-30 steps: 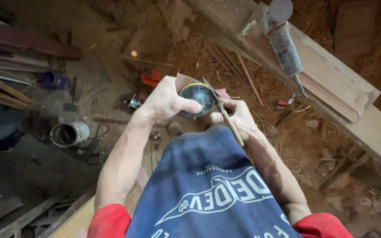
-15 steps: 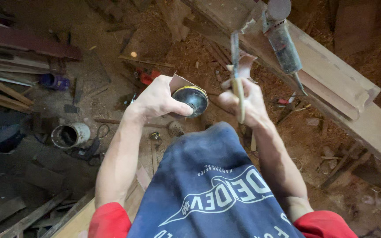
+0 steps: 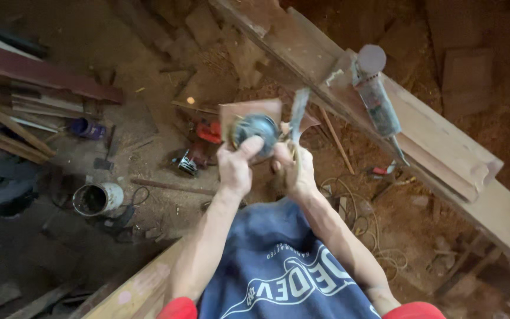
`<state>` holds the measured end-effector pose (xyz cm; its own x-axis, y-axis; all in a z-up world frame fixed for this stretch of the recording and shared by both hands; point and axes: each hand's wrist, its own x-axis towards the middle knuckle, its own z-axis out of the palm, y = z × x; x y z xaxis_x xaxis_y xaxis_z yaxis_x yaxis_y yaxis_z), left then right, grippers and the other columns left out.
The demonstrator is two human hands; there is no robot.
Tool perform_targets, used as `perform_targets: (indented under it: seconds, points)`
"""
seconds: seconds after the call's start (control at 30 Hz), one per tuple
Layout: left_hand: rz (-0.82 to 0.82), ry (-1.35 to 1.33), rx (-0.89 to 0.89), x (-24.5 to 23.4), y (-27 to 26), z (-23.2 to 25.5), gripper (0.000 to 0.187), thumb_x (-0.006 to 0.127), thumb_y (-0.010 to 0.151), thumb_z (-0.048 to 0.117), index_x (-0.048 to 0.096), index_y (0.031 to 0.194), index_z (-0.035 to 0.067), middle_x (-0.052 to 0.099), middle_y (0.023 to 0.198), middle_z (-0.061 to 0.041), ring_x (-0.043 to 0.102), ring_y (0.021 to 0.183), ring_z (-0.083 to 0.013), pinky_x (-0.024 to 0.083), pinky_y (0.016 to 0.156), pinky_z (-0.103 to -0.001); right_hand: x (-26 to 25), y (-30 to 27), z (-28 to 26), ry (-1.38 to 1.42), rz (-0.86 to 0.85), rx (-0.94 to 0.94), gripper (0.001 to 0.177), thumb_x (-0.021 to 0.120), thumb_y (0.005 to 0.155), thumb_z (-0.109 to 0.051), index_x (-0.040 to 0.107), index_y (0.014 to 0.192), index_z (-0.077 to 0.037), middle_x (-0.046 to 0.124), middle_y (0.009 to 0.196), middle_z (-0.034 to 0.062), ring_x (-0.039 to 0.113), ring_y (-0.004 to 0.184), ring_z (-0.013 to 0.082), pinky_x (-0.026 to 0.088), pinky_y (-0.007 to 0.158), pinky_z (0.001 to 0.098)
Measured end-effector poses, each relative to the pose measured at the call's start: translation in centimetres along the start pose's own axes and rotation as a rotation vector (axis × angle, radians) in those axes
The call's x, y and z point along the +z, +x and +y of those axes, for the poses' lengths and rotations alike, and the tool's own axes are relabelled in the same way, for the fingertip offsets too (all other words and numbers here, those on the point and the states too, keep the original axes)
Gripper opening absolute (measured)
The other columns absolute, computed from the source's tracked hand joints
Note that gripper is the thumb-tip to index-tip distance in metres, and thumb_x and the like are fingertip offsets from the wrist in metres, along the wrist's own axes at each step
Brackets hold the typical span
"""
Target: The person prepares a sanding disc by cutting it with scissors, attaches it to an orbital sander, and sands a wooden plank. The person then uses an electric planer to further smooth the plank's surface.
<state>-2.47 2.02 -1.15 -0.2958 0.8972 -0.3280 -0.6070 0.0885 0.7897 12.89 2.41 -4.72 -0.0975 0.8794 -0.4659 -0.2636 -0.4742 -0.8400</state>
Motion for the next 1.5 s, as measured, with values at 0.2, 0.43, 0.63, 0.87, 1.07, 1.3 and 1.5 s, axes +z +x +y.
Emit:
perform_targets:
  seconds: [0.2, 0.43, 0.63, 0.87, 1.07, 1.3, 1.5]
  points:
    - [-0.014, -0.026, 0.042, -3.5, 2.9, 2.2, 0.036, 0.070, 0.084, 0.007, 0.068, 0.118, -0.003, 0.073, 0.107, -0.013, 0.073, 0.090, -0.0234, 0.066, 0.072, -0.041, -2.3, 0.2, 0.5, -0.199, -0.224, 0.589, 0.067, 0.047, 0.102, -0.067, 0.058, 0.109, -0.001, 0.057, 0.068, 0.0110, 0.052, 0.050, 0.0199, 0.042, 0.047, 0.0342]
    - [-0.154, -0.373, -0.157, -2.7, 1.0, 0.5, 0.037, 0.067, 0.089, 0.020, 0.066, 0.117, -0.003, 0.073, 0.110, -0.014, 0.073, 0.098, -0.0272, 0.062, 0.091, -0.048, -3.6, -1.8, -1.3, 0.336, -0.823, 0.300, 0.104, 0.035, 0.094, -0.088, 0.053, 0.140, 0.004, 0.058, 0.102, 0.0085, 0.055, 0.079, 0.0163, 0.044, 0.066, 0.0287]
    - [-0.552, -0.549, -0.322, -4.3, -0.7, 0.2, 0.049, 0.066, 0.097, 0.033, 0.065, 0.126, -0.006, 0.073, 0.112, -0.020, 0.072, 0.092, -0.0292, 0.058, 0.085, -0.042, -1.7, -1.9, -2.8, 0.256, -0.928, 0.266, 0.121, 0.032, 0.076, -0.105, 0.057, 0.118, 0.005, 0.054, 0.094, 0.0060, 0.050, 0.084, 0.0176, 0.040, 0.080, 0.0306]
    - [-0.183, -0.447, -0.222, -5.8, -0.7, -0.5, 0.041, 0.069, 0.089, 0.017, 0.063, 0.124, -0.001, 0.071, 0.117, -0.014, 0.070, 0.104, -0.0240, 0.059, 0.099, -0.041, -1.6, -2.5, -1.2, 0.365, -0.930, 0.432, 0.130, 0.030, 0.066, -0.103, 0.055, 0.138, 0.003, 0.057, 0.099, 0.0084, 0.049, 0.086, 0.0187, 0.041, 0.081, 0.0321]
    - [0.070, -0.061, 0.189, -8.2, 1.4, 5.2, 0.040, 0.068, 0.082, 0.014, 0.068, 0.119, 0.000, 0.072, 0.113, -0.010, 0.069, 0.110, -0.0216, 0.057, 0.103, -0.036, -3.7, -2.3, -0.9, -0.030, -0.846, 0.199, 0.110, 0.054, 0.079, -0.091, 0.053, 0.138, 0.002, 0.056, 0.096, 0.0032, 0.048, 0.079, 0.0119, 0.040, 0.071, 0.0268]
    - [-0.076, 0.392, 0.113, -7.1, -0.6, 4.6, 0.046, 0.076, 0.079, 0.025, 0.074, 0.114, -0.004, 0.076, 0.105, -0.011, 0.072, 0.095, -0.0217, 0.058, 0.094, -0.037, -3.0, -1.1, -1.0, -0.456, -0.733, 0.046, 0.088, 0.072, 0.077, -0.074, 0.053, 0.134, -0.008, 0.048, 0.093, -0.0036, 0.045, 0.070, 0.0062, 0.039, 0.058, 0.0237]
    - [-0.101, 0.023, 0.019, -3.5, -2.0, 2.5, 0.034, 0.075, 0.082, 0.015, 0.071, 0.111, -0.003, 0.075, 0.101, -0.010, 0.074, 0.088, -0.0184, 0.065, 0.079, -0.036, -1.4, -0.5, -1.5, -0.390, -0.758, -0.011, 0.086, 0.072, 0.080, -0.073, 0.056, 0.128, -0.004, 0.046, 0.093, -0.0019, 0.043, 0.075, 0.0067, 0.039, 0.062, 0.0233]
